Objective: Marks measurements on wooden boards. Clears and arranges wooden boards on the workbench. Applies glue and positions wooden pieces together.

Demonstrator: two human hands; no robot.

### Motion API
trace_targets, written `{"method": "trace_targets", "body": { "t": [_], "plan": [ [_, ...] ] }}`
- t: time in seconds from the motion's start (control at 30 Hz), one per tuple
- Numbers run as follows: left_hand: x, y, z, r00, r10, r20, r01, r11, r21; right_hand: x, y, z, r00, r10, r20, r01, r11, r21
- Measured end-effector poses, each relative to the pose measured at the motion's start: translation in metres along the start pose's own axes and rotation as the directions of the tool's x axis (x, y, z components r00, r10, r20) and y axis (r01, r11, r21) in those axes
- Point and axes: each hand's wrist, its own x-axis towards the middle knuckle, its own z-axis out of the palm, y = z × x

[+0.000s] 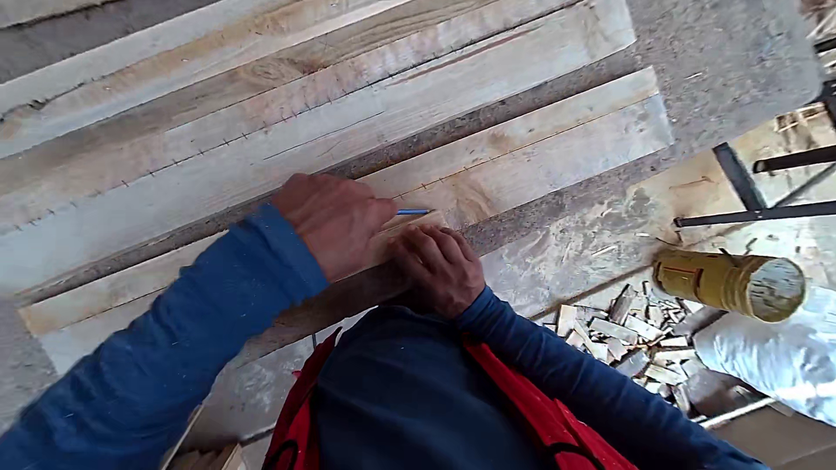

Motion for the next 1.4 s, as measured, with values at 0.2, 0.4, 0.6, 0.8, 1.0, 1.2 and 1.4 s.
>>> {"method": "trace_targets", "body": {
  "t": [0.2,0.4,0.6,0.8,1.0,1.2,1.4],
  "plan": [
    [-0.129,-0.051,-0.014,0.894,-0.290,0.342,0.176,0.929,0.326,-0.004,0.001,0.003,1.000,0.006,0.017,-0.007,0.999,0.053],
    [-0.152,-0.017,0.006,0.863,-0.382,-0.330,0.391,0.920,-0.043,-0.018,0.005,0.012,0.996,0.060,-0.068,-0.051,0.991,0.121],
    [-0.069,-0.011,0.126,0.867,-0.497,-0.040,0.429,0.783,-0.450,0.003,0.001,0.023,0.990,0.134,0.036,-0.137,0.983,0.123],
    [-0.170,-0.050,0.112,0.698,-0.689,-0.196,0.560,0.695,-0.451,0.009,0.023,0.011,0.986,0.091,-0.139,-0.065,0.982,0.179],
    [-0.342,-0.148,0.107,0.107,-0.937,-0.331,0.861,0.254,-0.441,0.006,0.078,0.015,0.992,0.123,-0.041,-0.119,0.989,0.082],
    [-0.321,-0.126,0.202,-0.050,-0.859,-0.509,0.703,0.332,-0.629,0.004,0.076,0.029,0.982,0.186,-0.021,-0.186,0.982,-0.035],
    [-0.263,-0.113,0.245,-0.259,-0.781,-0.569,0.656,0.290,-0.697,0.017,0.077,0.040,0.967,0.255,-0.025,-0.256,0.965,-0.052]
  ]
}}
